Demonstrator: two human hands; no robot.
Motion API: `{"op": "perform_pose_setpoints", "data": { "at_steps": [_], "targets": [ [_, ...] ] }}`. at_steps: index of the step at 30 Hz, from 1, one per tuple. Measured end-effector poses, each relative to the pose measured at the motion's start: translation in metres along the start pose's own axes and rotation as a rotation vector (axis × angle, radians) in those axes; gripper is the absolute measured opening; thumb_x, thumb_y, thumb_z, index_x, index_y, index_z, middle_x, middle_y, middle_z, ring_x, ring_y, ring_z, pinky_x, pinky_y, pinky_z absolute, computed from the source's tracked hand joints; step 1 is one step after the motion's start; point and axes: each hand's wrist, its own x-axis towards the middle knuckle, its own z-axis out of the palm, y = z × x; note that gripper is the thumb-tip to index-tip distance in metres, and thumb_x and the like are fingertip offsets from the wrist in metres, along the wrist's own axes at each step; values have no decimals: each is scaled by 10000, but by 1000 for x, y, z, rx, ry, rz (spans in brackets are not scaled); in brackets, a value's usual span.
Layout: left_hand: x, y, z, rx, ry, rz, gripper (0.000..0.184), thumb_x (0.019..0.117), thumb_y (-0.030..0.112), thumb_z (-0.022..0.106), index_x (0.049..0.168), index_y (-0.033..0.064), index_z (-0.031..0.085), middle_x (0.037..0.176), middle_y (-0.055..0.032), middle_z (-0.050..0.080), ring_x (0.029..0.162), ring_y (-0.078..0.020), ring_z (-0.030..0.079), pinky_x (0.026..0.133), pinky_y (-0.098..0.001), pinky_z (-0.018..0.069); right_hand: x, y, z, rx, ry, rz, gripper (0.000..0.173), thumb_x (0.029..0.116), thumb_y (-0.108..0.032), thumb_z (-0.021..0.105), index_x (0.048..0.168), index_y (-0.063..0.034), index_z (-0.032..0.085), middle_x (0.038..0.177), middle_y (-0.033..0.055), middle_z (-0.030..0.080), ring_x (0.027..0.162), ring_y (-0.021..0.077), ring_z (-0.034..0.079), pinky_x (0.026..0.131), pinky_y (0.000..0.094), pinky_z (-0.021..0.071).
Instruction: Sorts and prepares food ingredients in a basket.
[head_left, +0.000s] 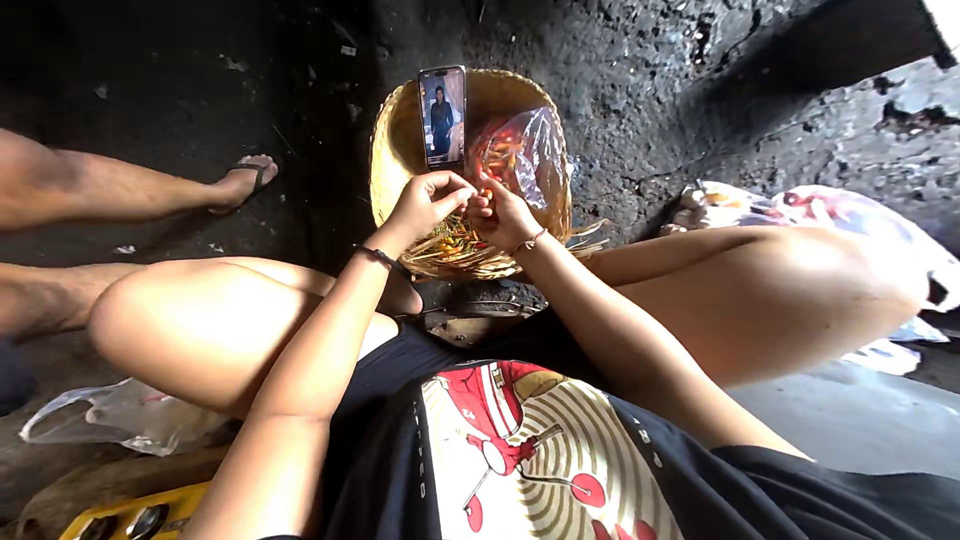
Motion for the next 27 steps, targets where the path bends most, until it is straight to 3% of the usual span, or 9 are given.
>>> {"op": "perform_pose_setpoints", "data": {
  "at_steps": [2, 5, 7, 9, 14, 17, 20, 24, 27],
  "targets": [
    [-1, -2, -14, 380, -121, -181, 146, 971, 108, 674, 1033, -11, 732, 962, -132, 727, 894, -210, 697, 877, -415, 566, 4, -1, -3, -117, 124, 10, 258, 1108, -330, 403, 1028, -122, 534, 705, -14, 561, 513, 48, 515, 455, 175, 424],
    [-4, -16, -9, 813, -266, -387, 249, 885, 87, 727, 1133, 67, 745, 1181, -197, 690, 1168, -395, 634, 1000, -640, 468, 7, -1, -4, -313, 137, -1, 236, 1101, -226, 419, 1121, -62, 587, 863, 28, 628, 624, 77, 574, 510, 195, 451],
    [-3, -17, 3, 856, -311, -353, 322, 890, 83, 716, 1211, 90, 746, 1308, -183, 649, 1265, -396, 579, 1065, -643, 414, 8, 2, -5, -413, 115, -49, 264, 1098, -203, 421, 1108, -47, 634, 779, 4, 606, 554, 56, 511, 463, 183, 390],
    [0, -15, 13, 861, -396, -327, 313, 886, 63, 706, 1195, 59, 749, 1384, -178, 617, 1321, -381, 543, 1132, -615, 362, 6, 1, -4, -435, 104, -73, 287, 1112, -221, 408, 1121, -40, 630, 707, -23, 555, 504, 43, 465, 438, 176, 370],
    [-1, -14, 20, 968, -530, -324, 211, 931, 56, 650, 1113, -12, 732, 1219, -187, 697, 1266, -345, 596, 1190, -556, 295, 4, -6, -4, -350, 78, -37, 275, 1093, -202, 440, 1139, -24, 644, 750, -18, 580, 514, 26, 477, 442, 158, 386],
    [0, -20, 18, 917, -495, -252, 227, 959, 59, 615, 1141, 25, 745, 1220, -165, 708, 1239, -331, 617, 1174, -551, 316, 3, -9, -8, -230, 99, 27, 216, 1059, -177, 478, 1128, -47, 635, 750, -30, 562, 532, 28, 497, 466, 154, 421],
    [-4, -24, 15, 717, -330, -199, 227, 946, 16, 622, 1133, -10, 748, 1209, -206, 701, 1196, -366, 641, 1088, -564, 440, 4, -10, -12, -247, 91, 30, 219, 1065, -222, 496, 1115, -64, 640, 698, -54, 510, 512, 27, 465, 466, 162, 419],
    [2, -21, 6, 280, 5, -235, 152, 946, 46, 707, 1086, -12, 723, 1092, -153, 732, 1035, -237, 708, 972, -432, 557, 4, -12, -10, -586, 66, -108, 199, 1056, -189, 566, 1145, -42, 667, 729, -16, 566, 553, 61, 502, 494, 207, 430],
    [2, -15, 1, -154, 218, -368, 384, 912, -22, 726, 1265, -53, 575, 1034, -136, 703, 867, -159, 699, 811, -323, 593, 4, -4, -4, -860, -6, -172, 256, 1068, -217, 563, 1186, -4, 642, 762, 30, 576, 582, 80, 527, 557, 241, 484]
  ]
}}
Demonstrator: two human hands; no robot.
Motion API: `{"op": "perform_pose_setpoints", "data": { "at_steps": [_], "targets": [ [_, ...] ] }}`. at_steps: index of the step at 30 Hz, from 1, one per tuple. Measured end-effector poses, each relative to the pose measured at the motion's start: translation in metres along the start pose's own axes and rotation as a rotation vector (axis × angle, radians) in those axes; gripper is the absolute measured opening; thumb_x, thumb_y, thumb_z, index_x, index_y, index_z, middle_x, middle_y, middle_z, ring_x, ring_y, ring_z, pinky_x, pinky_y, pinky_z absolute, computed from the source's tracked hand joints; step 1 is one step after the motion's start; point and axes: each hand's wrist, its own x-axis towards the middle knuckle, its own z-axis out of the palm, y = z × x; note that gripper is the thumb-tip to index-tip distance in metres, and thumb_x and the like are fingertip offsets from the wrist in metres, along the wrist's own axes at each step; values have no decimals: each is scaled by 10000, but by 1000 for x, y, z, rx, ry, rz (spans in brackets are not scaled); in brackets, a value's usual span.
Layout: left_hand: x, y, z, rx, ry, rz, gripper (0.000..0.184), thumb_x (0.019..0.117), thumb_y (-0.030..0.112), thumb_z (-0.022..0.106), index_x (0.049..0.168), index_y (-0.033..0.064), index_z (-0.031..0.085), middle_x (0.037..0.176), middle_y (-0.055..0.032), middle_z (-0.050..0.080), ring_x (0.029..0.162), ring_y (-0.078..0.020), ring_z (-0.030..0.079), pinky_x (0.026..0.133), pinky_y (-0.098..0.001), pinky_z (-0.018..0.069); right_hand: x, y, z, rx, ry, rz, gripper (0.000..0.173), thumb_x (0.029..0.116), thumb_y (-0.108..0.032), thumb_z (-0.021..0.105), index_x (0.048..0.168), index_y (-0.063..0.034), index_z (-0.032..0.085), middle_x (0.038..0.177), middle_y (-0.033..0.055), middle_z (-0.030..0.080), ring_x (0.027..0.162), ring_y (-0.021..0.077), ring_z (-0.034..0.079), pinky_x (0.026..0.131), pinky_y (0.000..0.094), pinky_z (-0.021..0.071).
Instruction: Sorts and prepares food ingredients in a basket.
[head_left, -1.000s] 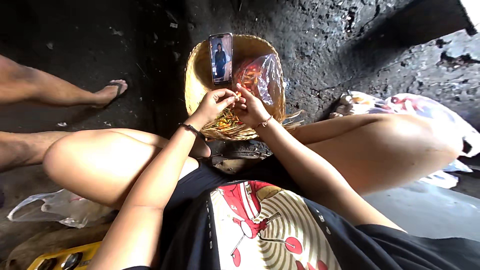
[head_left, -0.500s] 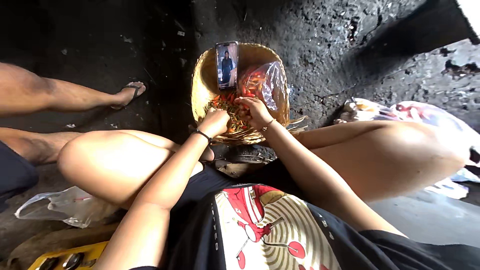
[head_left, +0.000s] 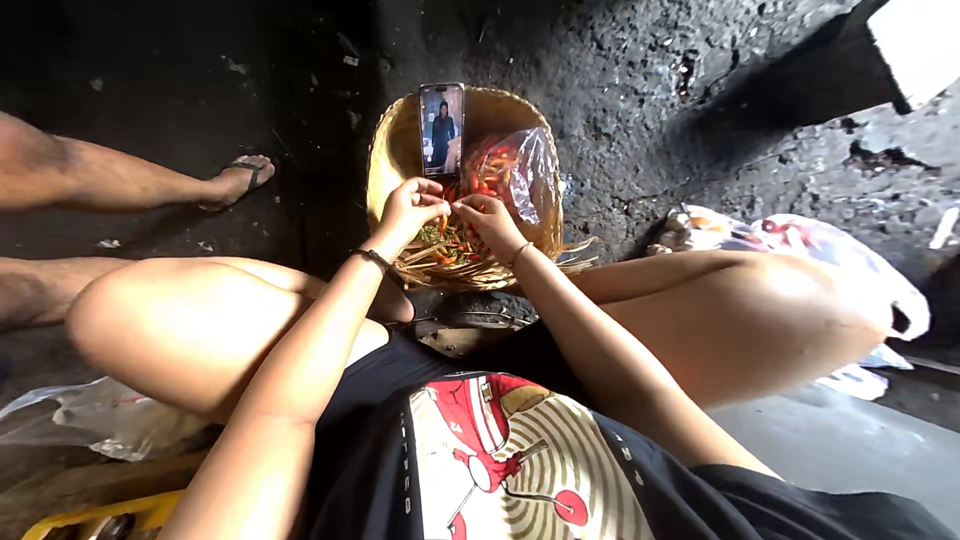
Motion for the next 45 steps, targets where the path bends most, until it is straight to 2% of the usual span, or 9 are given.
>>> {"op": "perform_pose_setpoints", "data": {
  "at_steps": [2, 5, 8, 11, 20, 28, 37, 42, 45],
  "targets": [
    [-1, 3, 0, -216, 56, -67, 488, 929, -27, 705, 1372, -12, 501, 1027, -119, 699, 845, -154, 706, 789, -308, 601, -1, 2, 7, -46, -24, -51, 321, 1091, -279, 515, 1143, 11, 642, 732, 34, 553, 573, 87, 516, 567, 261, 490],
    [-2, 4, 2, -355, 147, -81, 296, 953, -5, 690, 1217, 0, 557, 993, -78, 702, 856, -134, 707, 799, -293, 602, -3, 4, 13, 44, -32, -143, 365, 1116, -296, 435, 1072, 3, 641, 683, -3, 519, 545, 74, 512, 537, 242, 487],
    [-3, 5, 1, -444, 199, -76, 195, 962, -7, 679, 1123, 7, 568, 982, -73, 705, 853, -134, 712, 808, -288, 607, -4, 2, 14, -44, -24, -241, 283, 1062, -262, 569, 1117, -1, 664, 742, 31, 594, 569, 74, 543, 558, 251, 506],
    [-6, 5, 2, -530, 173, -107, 163, 980, -7, 652, 1109, 31, 559, 997, -67, 711, 882, -130, 720, 836, -278, 601, -8, -2, 13, -344, 51, -390, 275, 1020, -257, 640, 1085, 4, 700, 855, 110, 670, 697, 143, 596, 686, 336, 513],
    [0, -2, -1, -84, -2, 22, 148, 988, 86, 682, 1100, -4, 718, 1036, -64, 715, 920, -91, 673, 871, -287, 567, -14, -17, -5, -544, 103, -498, 256, 1050, -222, 573, 1093, -8, 707, 903, 135, 707, 792, 207, 679, 777, 406, 558],
    [-4, 8, -4, 54, -46, 0, 139, 1002, 60, 645, 1088, -32, 705, 989, -85, 708, 873, -82, 664, 849, -280, 559, -16, -17, -2, -489, 165, -579, 210, 1037, -188, 597, 1107, -15, 693, 919, 120, 717, 787, 179, 687, 756, 370, 569],
    [-10, 14, 6, -59, -19, 91, 134, 1021, 67, 610, 1074, -27, 689, 943, -41, 698, 845, -53, 656, 828, -252, 558, -20, -23, 0, -225, 208, -484, 245, 1033, -253, 621, 1062, -14, 667, 830, 53, 639, 634, 78, 566, 620, 257, 500],
    [-16, 14, 10, -338, -152, 161, 113, 1051, 79, 550, 1060, 33, 653, 918, 13, 666, 860, -67, 655, 861, -265, 570, -29, -38, 4, 657, -156, -133, 248, 1111, -225, 411, 911, -149, 536, 620, -69, 441, 480, 19, 382, 448, 162, 339],
    [-19, 22, 7, -454, -193, 155, 130, 1060, 76, 505, 1057, 67, 635, 887, 24, 675, 835, -69, 668, 845, -258, 584, -33, -49, -10, 796, -183, -80, 319, 1127, -292, 337, 898, -179, 528, 634, -100, 445, 487, -11, 388, 454, 127, 343]
  ]
}}
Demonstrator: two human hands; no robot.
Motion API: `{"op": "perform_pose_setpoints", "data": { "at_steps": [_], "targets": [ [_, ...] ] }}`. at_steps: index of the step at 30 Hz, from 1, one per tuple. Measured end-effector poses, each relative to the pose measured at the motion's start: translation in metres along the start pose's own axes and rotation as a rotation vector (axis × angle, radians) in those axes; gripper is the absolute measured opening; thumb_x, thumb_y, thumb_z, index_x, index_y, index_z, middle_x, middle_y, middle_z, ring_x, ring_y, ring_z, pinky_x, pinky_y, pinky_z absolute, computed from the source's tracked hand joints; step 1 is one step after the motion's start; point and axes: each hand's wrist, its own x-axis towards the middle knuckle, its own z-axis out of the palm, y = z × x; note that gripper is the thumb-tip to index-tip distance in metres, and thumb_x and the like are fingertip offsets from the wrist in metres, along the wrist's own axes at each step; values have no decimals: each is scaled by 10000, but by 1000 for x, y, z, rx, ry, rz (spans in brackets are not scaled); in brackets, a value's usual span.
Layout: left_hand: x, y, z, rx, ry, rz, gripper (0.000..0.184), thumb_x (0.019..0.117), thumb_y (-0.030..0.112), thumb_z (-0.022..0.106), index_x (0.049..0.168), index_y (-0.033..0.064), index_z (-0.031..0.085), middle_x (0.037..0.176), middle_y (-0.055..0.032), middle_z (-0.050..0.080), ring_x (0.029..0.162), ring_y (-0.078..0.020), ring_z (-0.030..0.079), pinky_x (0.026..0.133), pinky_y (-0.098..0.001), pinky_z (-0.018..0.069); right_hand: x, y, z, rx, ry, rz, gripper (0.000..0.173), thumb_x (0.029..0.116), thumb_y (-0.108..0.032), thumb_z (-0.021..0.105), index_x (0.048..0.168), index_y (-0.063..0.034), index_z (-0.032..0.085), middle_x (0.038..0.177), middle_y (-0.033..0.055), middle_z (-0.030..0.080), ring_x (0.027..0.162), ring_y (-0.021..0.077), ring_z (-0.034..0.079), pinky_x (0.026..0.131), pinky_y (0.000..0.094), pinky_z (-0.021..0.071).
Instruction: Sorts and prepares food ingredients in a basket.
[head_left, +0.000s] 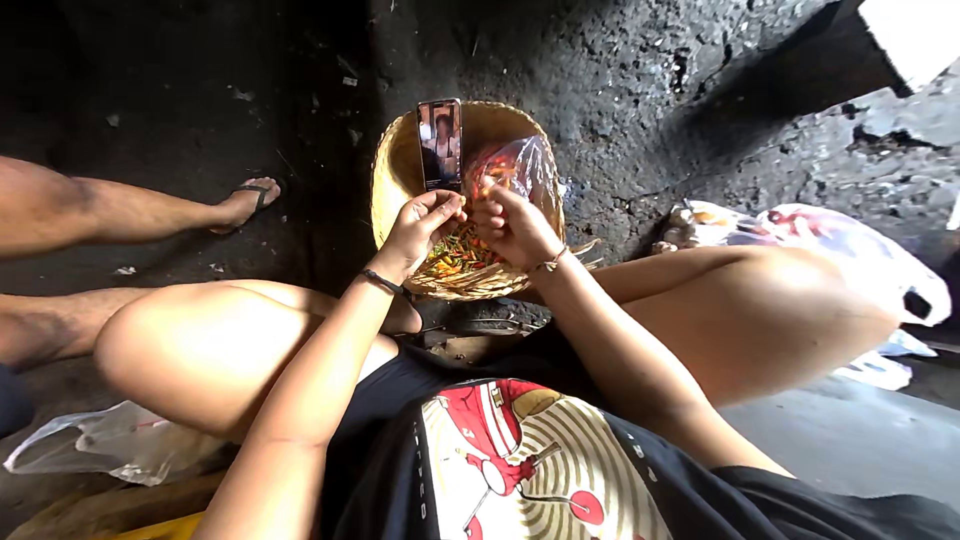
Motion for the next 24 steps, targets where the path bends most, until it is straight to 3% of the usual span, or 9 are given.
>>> {"op": "perform_pose_setpoints", "data": {
  "at_steps": [3, 6, 9, 11, 13, 15, 17, 20, 24],
  "targets": [
    [2, 0, -8, 379, 15, 66, 123, 1017, 73, 594, 1055, -9, 677, 914, -21, 694, 848, -60, 669, 849, -263, 576, -1, -38, -20, -201, 214, -136, 293, 1122, -308, 337, 971, -178, 552, 740, -87, 546, 561, -5, 479, 493, 138, 400],
    [4, -11, -15, 816, 28, 30, 158, 987, 132, 667, 1033, -9, 721, 962, -106, 727, 885, -140, 693, 867, -355, 569, -1, -69, -51, -738, 457, -198, 242, 1097, -248, 426, 1053, -84, 598, 829, -9, 663, 601, 57, 597, 531, 224, 511],
    [3, -13, -11, 987, 23, -71, 164, 986, 134, 654, 1040, -3, 724, 1000, -144, 731, 951, -236, 706, 910, -455, 557, 3, -74, -66, -1285, 498, 28, 305, 1056, -212, 518, 1173, 45, 633, 984, 172, 691, 779, 252, 668, 752, 464, 569],
    [4, -12, -11, 1102, -29, -120, 180, 994, 133, 638, 1057, -12, 723, 1049, -173, 725, 1018, -293, 700, 952, -503, 538, 10, -67, -64, -1436, 491, 122, 295, 1032, -175, 563, 1185, 61, 653, 1107, 264, 680, 996, 391, 677, 910, 600, 520],
    [5, -16, -13, 1211, -78, -163, 187, 1005, 136, 624, 1083, -3, 722, 1094, -189, 717, 1070, -331, 689, 973, -541, 523, 17, -60, -68, -1383, 484, 83, 305, 1045, -186, 556, 1217, 49, 649, 1140, 269, 674, 1045, 392, 670, 942, 593, 509],
    [7, -25, -17, 1284, -99, -151, 188, 998, 124, 624, 1101, 19, 741, 1147, -199, 710, 1128, -358, 672, 996, -566, 509, 21, -58, -71, -1100, 435, 45, 356, 1098, -234, 474, 1329, 13, 586, 1180, 198, 651, 1021, 259, 663, 914, 449, 550],
    [9, -32, -19, 1303, -109, -113, 208, 992, 105, 624, 1136, 31, 754, 1258, -205, 669, 1198, -366, 637, 1033, -563, 493, 22, -58, -68, -775, 389, 46, 388, 1110, -233, 415, 1421, -24, 515, 1236, 156, 620, 1038, 204, 655, 884, 382, 572],
    [8, -32, -13, 1270, -102, -37, 215, 995, 90, 620, 1149, 37, 759, 1315, -181, 651, 1228, -343, 625, 1063, -532, 488, 20, -60, -64, -650, 367, 68, 424, 1096, -166, 402, 1499, -39, 440, 1416, 177, 544, 1197, 251, 607, 970, 423, 541],
    [-8, -19, 15, 930, -138, -99, 306, 1059, 141, 564, 1323, 21, 660, 1454, -169, 577, 1284, -302, 603, 1080, -485, 491, 22, -56, -64, -838, 388, 38, 390, 1092, -119, 373, 1430, 24, 505, 1365, 252, 567, 1192, 327, 603, 994, 500, 513]
  ]
}}
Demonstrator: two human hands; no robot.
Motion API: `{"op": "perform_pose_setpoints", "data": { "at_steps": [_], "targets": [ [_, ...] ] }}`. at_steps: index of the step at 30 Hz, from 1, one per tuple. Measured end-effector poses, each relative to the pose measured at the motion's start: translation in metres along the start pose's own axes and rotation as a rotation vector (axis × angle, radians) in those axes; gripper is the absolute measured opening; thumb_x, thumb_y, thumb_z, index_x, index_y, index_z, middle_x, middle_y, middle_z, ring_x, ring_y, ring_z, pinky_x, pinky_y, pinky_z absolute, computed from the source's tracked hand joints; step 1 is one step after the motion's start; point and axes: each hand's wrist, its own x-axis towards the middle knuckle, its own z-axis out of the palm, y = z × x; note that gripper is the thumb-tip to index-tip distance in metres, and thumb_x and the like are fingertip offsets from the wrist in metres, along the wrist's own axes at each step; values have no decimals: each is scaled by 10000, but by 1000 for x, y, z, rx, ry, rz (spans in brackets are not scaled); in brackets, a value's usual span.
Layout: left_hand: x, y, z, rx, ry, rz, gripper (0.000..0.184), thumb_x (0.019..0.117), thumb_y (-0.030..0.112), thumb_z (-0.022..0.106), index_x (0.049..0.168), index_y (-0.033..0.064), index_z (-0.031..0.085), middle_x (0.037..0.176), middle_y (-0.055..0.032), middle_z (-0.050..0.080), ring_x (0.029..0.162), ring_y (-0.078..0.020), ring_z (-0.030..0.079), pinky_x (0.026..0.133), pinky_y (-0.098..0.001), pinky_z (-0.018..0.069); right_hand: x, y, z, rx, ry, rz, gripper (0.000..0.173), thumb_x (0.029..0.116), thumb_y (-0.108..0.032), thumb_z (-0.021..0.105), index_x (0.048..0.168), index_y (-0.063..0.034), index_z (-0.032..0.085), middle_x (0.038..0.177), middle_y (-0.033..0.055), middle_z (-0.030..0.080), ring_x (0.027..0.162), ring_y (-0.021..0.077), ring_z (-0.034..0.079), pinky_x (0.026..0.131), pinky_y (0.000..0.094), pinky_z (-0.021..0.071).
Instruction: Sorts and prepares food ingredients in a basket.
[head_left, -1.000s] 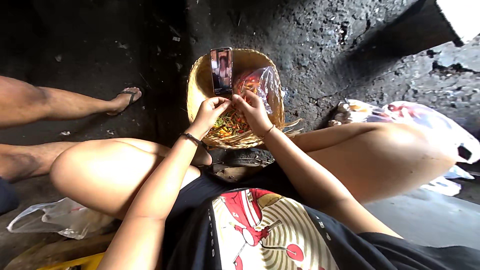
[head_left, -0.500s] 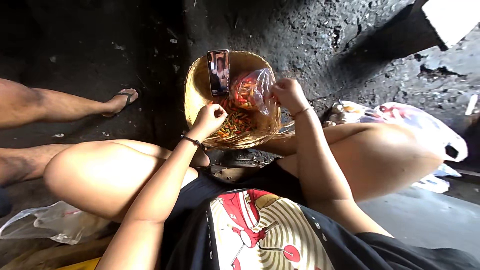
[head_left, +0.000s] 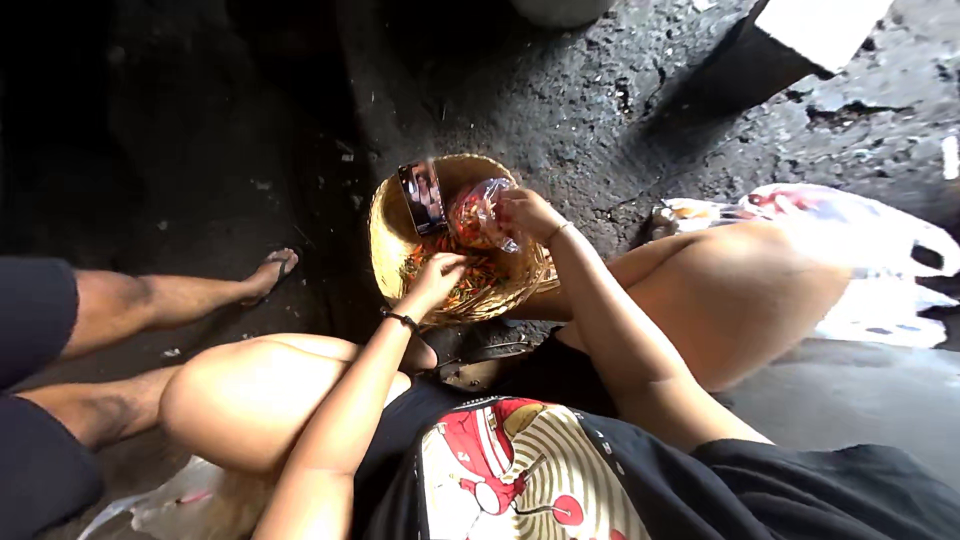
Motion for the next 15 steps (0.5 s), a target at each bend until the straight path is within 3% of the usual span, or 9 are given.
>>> {"op": "perform_pose_setpoints", "data": {
  "at_steps": [3, 6, 8, 10, 12, 15],
  "targets": [
    [9, 24, 12, -181, -131, -3, 351, 1087, 189, 518, 1391, 42, 613, 1471, -142, 568, 1284, -258, 598, 1090, -458, 481, -4, -1, -5, -89, 55, -75, 382, 1065, -60, 405, 1415, 36, 527, 1364, 252, 592, 1210, 343, 620, 1022, 507, 512],
    [29, 46, 34, -292, -117, -115, 349, 1088, 186, 466, 1383, 66, 607, 1365, -168, 614, 1157, -269, 613, 960, -482, 506, -15, -1, -13, -410, 276, -256, 332, 1005, -85, 579, 1319, 16, 619, 1239, 235, 664, 1140, 382, 655, 1000, 563, 518],
    [55, 48, 54, -381, -16, -183, 359, 1096, 182, 448, 1382, 15, 588, 1366, -217, 601, 1208, -321, 594, 1008, -519, 489, -19, 4, -17, -523, 358, -237, 444, 921, -145, 721, 1319, 8, 601, 1270, 285, 616, 1169, 466, 612, 973, 652, 501],
    [69, 54, 68, -487, 97, -230, 400, 1113, 226, 457, 1407, -24, 560, 1457, -244, 540, 1339, -350, 522, 1108, -532, 423, -21, 14, -13, -585, 374, -155, 514, 882, -257, 798, 1295, -7, 621, 1347, 312, 557, 1207, 510, 576, 938, 690, 502],
    [67, 61, 67, -558, 162, -217, 387, 1113, 234, 467, 1381, -19, 586, 1450, -232, 552, 1338, -335, 526, 1118, -508, 419, -18, 21, -3, -660, 415, -136, 416, 923, -244, 745, 1262, -20, 661, 1369, 299, 552, 1239, 498, 564, 922, 680, 507],
    [61, 72, 59, -638, 176, -161, 354, 1121, 216, 431, 1331, 12, 631, 1324, -182, 637, 1176, -262, 614, 1013, -439, 492, -16, 15, -3, -760, 386, -113, 367, 952, -160, 672, 1298, -38, 673, 1402, 274, 551, 1278, 475, 547, 962, 667, 494]
  ]
}}
